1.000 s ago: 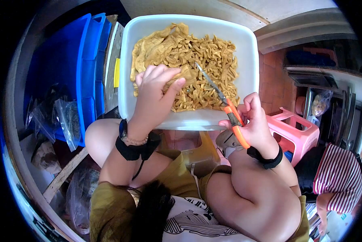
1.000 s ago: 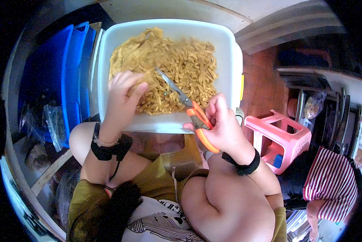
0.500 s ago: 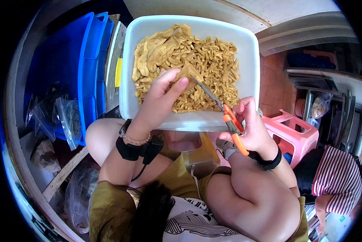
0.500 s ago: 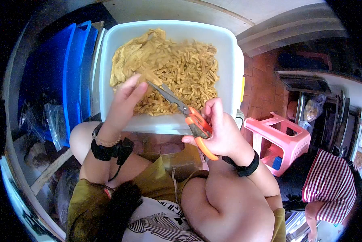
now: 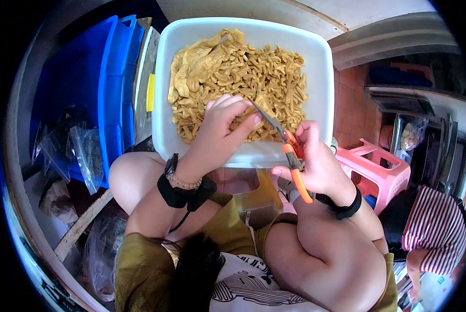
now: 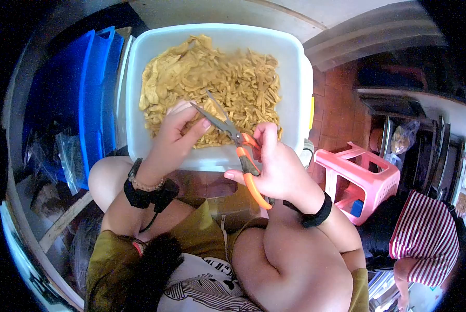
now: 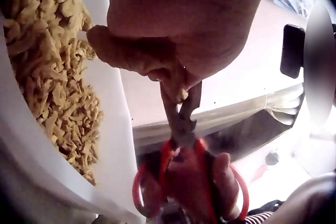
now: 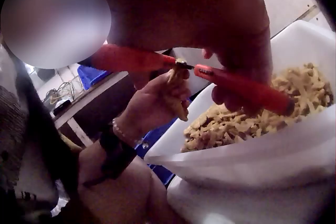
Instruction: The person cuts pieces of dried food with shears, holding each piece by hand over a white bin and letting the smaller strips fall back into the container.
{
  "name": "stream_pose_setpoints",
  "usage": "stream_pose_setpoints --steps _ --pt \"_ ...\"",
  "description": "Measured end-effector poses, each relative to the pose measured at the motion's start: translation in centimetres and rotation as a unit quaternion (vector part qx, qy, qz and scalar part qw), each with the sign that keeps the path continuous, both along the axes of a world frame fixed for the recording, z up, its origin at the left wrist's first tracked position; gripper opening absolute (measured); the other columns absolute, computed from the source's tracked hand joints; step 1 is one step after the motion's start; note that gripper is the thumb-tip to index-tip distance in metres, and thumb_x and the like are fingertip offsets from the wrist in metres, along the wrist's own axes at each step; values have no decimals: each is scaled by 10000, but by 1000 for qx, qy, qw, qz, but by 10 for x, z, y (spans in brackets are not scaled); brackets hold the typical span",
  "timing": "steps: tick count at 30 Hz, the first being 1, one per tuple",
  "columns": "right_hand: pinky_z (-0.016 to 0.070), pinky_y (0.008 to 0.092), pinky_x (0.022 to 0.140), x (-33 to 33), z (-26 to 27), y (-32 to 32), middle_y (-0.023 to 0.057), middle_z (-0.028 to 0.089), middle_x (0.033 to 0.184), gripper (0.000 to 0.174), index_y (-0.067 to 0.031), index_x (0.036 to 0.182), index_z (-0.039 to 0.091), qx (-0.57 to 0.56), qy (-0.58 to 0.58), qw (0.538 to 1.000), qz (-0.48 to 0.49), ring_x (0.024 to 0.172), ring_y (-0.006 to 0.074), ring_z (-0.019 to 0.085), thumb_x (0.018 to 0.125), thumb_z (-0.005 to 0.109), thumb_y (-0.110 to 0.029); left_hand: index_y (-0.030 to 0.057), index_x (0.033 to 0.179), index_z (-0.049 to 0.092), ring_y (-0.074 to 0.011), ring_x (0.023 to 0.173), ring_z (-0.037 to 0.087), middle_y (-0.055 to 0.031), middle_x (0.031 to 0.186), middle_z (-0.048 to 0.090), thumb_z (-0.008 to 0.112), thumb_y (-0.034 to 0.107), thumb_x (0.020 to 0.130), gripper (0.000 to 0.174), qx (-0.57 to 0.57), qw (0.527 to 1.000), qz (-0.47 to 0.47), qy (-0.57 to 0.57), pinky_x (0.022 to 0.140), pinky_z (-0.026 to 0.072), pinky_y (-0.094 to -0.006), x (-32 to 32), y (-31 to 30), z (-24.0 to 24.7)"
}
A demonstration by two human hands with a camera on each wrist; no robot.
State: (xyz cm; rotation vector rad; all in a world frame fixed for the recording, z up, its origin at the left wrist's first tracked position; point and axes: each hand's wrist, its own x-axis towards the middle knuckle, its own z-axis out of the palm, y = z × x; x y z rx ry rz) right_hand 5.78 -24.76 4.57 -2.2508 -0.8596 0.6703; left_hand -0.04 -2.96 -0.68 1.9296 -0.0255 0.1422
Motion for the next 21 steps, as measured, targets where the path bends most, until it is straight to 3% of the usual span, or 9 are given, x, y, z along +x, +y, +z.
stream_pose_setpoints --steps 1,3,5,7,9,11,12,14,21 --pt "468 339 540 0 1 0 124 567 716 718 -54 1015 317 0 0 1000 -1 597 284 604 678 826 -430 14 954 607 -269 885 515 -109 858 555 600 221 876 222 14 1000 15 -11 819 341 -374 0 -1 -3" --pt "423 288 616 2 4 -1 112 503 884 710 -63 1035 283 -39 61 997 -22 721 137 475 691 845 -327 16 943 610 -268 877 512 -108 853 552 594 218 878 212 30 999 30 -22 817 342 -374 1 1 -5" --pt "416 281 609 0 2 -4 99 493 850 695 -69 1022 281 -46 106 992 -51 705 131 462 692 846 -302 14 904 612 -266 868 506 -104 842 542 590 215 881 204 -40 997 64 31 817 339 -372 2 4 -4" --pt "408 274 602 0 1 -5 86 483 815 681 -74 1008 279 -53 150 984 -80 689 124 449 694 848 -277 14 885 611 -261 872 503 -97 838 538 592 216 879 204 -31 997 65 24 820 333 -372 4 6 -2" --pt "422 311 504 2 0 -4 89 483 644 651 -66 966 299 2 82 995 -51 529 218 526 708 822 -358 14 866 609 -255 875 499 -90 833 533 595 218 877 205 -22 998 65 17 823 327 -371 6 10 4" --pt "409 303 496 3 0 -2 77 465 620 644 -69 961 296 14 62 998 -30 515 199 498 710 823 -343 16 876 610 -243 883 494 -79 827 526 599 223 873 206 94 995 -11 40 843 309 -370 5 14 11" --pt "397 294 487 4 -1 -1 65 447 596 637 -72 955 293 26 41 999 -8 502 181 471 712 823 -328 16 876 610 -243 883 494 -79 827 526 599 223 873 206 94 995 -11 40 843 309 -370 4 13 9" --pt "389 292 482 4 -6 -3 63 445 593 631 -72 957 294 49 43 998 -9 499 171 450 716 822 -317 22 869 606 -235 886 484 -71 825 513 593 225 874 204 54 998 -19 -17 857 291 -371 2 10 2" --pt "381 288 494 3 2 -4 77 462 656 616 -66 961 296 20 117 991 -65 545 150 442 724 818 -292 25 875 604 -240 920 469 -66 858 509 573 229 889 207 54 998 -10 -6 869 282 -371 5 16 7"
